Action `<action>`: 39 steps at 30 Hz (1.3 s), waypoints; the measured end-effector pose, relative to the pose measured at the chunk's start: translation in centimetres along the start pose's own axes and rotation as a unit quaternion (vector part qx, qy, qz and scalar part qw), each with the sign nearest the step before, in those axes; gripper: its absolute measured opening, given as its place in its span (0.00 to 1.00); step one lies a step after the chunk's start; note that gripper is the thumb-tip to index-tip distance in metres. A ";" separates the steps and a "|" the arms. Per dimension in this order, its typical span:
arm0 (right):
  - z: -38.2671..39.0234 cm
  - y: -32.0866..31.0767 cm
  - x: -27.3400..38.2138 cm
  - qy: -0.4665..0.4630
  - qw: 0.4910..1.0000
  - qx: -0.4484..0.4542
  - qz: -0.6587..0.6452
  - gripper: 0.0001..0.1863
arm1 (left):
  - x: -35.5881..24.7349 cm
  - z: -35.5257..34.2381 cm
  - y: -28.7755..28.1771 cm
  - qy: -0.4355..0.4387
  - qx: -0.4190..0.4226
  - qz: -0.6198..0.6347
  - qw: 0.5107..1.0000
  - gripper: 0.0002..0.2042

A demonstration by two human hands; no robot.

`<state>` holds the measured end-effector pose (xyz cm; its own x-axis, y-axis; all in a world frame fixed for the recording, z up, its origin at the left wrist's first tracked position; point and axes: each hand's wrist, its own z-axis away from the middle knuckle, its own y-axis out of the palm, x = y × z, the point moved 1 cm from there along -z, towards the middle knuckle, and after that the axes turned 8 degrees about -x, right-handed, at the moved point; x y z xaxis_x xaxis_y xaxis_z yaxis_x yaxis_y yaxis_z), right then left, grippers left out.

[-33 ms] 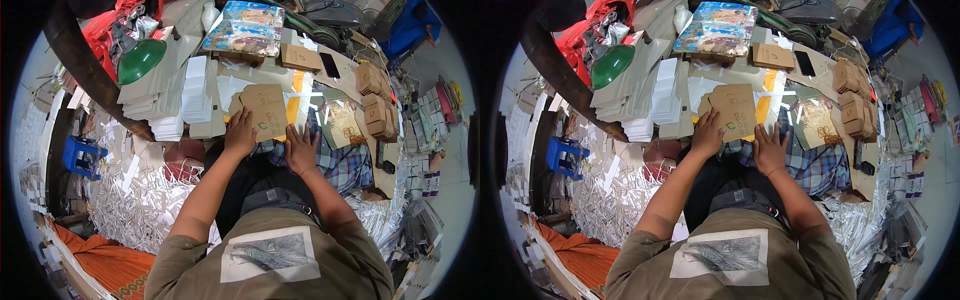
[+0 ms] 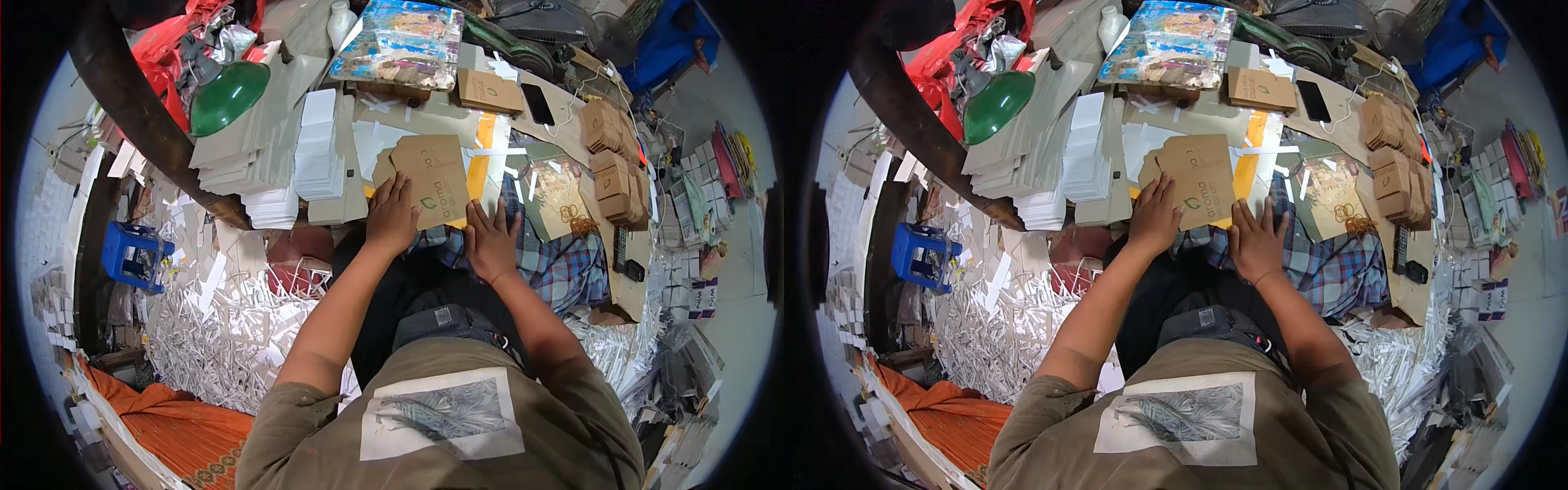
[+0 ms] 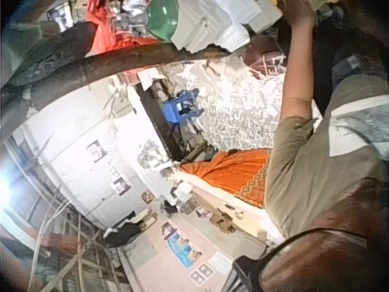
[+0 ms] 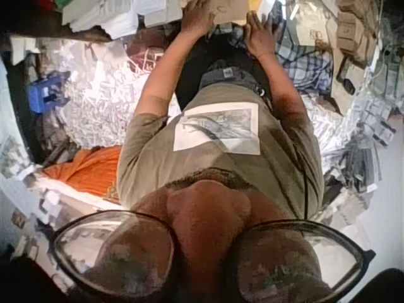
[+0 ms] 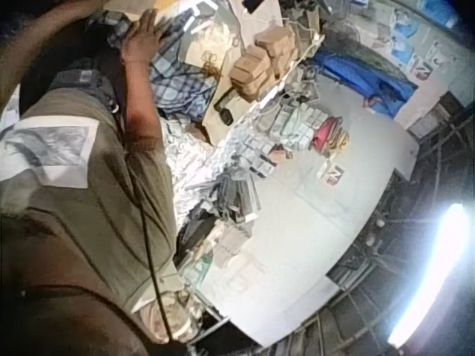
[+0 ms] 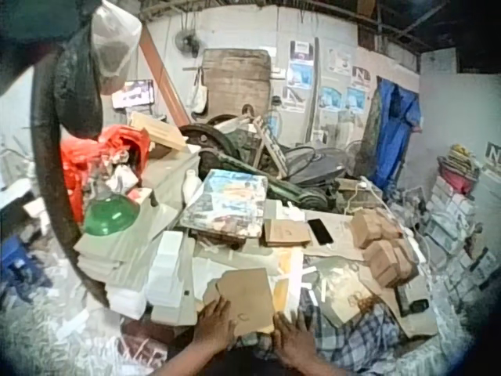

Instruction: Folding and counting printed cardboard packets for aroma products.

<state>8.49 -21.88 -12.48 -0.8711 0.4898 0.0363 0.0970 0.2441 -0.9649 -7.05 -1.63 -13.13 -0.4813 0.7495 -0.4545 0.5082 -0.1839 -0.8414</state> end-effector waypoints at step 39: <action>-13.6 1.1 -2.6 -0.013 0.916 -0.051 -0.397 0.17 | -2.2 -8.0 -1.9 0.000 0.077 -0.097 0.992 0.14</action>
<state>17.47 -11.50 -10.07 -0.6980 0.1049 0.7084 -0.5282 0.5926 -0.6082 -1.22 2.20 -8.22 -0.5600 0.7798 -0.2800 0.2906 -0.1316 -0.9478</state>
